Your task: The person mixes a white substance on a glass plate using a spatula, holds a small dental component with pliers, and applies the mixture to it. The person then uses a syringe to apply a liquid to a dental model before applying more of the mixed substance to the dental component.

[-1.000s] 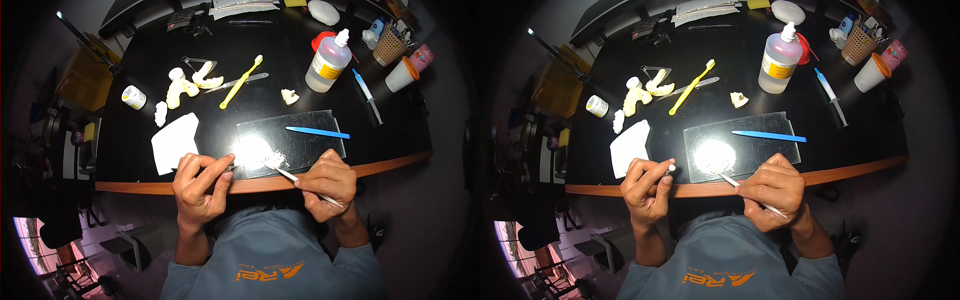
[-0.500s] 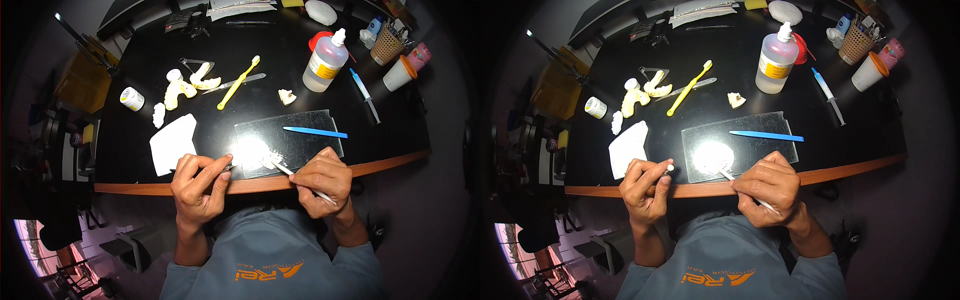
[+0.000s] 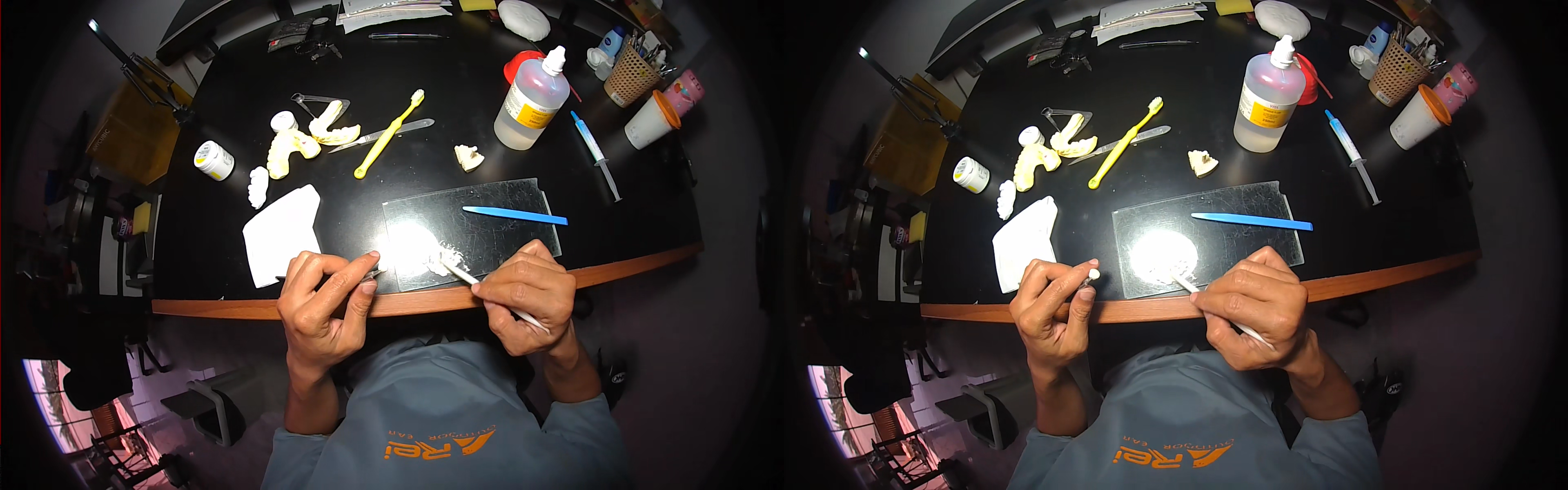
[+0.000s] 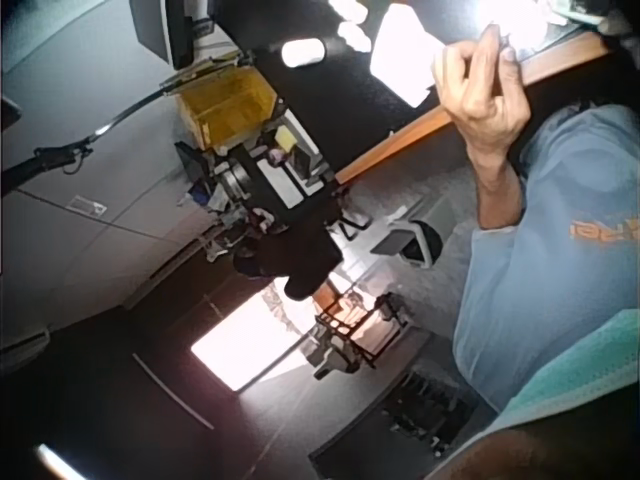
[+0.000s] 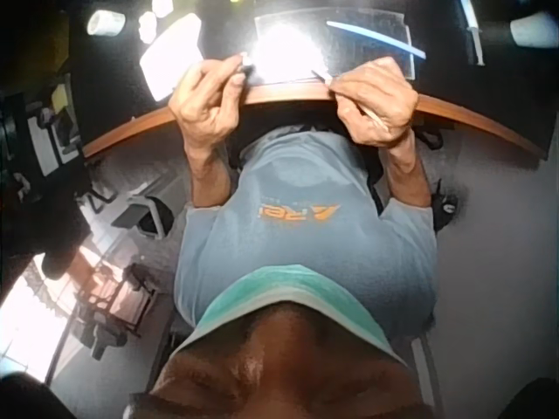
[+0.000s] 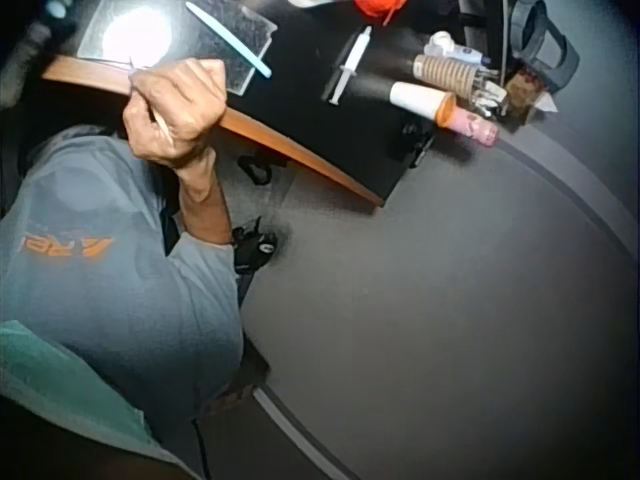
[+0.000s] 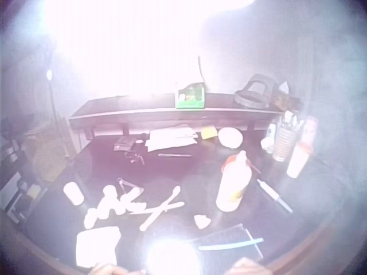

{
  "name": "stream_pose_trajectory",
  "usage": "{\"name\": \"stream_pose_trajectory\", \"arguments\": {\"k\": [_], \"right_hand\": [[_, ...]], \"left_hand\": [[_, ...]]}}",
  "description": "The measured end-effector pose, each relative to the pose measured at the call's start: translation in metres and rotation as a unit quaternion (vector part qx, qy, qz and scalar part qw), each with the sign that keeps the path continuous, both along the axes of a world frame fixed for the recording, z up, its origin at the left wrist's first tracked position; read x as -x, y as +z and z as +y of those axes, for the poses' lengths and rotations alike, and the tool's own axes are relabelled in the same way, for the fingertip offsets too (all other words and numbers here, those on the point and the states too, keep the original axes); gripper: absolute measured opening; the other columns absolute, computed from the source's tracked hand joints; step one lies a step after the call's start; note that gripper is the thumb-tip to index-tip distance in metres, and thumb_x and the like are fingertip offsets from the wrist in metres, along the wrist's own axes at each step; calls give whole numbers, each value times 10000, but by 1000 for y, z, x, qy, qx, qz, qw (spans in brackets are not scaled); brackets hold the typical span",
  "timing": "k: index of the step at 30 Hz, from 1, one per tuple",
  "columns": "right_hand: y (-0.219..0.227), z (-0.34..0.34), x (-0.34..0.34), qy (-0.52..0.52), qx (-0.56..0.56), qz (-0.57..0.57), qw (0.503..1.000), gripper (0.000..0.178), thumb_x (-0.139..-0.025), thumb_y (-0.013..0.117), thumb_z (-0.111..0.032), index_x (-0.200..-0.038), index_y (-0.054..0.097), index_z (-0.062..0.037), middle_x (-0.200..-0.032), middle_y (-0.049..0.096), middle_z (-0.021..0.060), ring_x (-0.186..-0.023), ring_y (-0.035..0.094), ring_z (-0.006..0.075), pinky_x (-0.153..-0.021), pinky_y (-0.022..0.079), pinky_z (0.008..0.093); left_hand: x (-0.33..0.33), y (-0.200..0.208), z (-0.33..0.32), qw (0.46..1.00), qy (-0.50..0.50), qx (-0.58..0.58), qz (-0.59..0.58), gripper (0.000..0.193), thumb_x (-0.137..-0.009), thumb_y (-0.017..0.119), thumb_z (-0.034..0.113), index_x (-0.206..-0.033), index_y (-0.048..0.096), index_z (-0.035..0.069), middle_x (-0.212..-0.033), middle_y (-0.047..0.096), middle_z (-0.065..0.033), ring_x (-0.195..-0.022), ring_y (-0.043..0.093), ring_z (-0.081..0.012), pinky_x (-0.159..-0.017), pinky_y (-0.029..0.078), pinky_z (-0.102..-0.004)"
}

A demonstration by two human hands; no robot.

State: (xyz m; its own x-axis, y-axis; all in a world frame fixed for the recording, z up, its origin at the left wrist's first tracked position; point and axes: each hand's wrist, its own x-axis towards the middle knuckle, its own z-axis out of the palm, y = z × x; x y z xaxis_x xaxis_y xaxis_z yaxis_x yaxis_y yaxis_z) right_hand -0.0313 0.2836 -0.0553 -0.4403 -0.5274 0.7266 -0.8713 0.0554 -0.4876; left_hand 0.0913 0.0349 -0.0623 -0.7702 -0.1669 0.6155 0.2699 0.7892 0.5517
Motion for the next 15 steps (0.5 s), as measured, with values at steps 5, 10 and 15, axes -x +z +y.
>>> {"name": "stream_pose_trajectory", "arguments": {"k": [5, 10, 15], "right_hand": [[2, 4, 1, 26, -4, -16, 1000, 224, -622, 680, 29, -819, 768, -32, -713, 721, 46, -590, 660, 169, -632, 416, 312], [2, 4, 0, 18, -9, -12, 1000, 211, -639, 678, 18, -822, 772, -28, -707, 719, 43, -586, 652, 167, -629, 413, 321], [-1, 0, 1, 52, -12, -19, 998, 210, -641, 678, 15, -821, 777, -29, -717, 729, 44, -595, 664, 171, -646, 417, 317]], "left_hand": [[0, 0, 1, 1000, -1, -5, 0, 224, -866, 788, 74, -1078, 812, 3, -789, 657, -62, -723, 561, -190, -688, 434, -319], [-1, 0, 2, 1000, 17, -9, 2, 249, -814, 820, 72, -1062, 835, 62, -775, 645, -35, -719, 546, -194, -673, 438, -328], [0, 0, -1, 1000, 1, 4, -6, 220, -864, 785, 62, -1074, 812, 3, -794, 665, -65, -727, 567, -194, -688, 444, -317]]}}
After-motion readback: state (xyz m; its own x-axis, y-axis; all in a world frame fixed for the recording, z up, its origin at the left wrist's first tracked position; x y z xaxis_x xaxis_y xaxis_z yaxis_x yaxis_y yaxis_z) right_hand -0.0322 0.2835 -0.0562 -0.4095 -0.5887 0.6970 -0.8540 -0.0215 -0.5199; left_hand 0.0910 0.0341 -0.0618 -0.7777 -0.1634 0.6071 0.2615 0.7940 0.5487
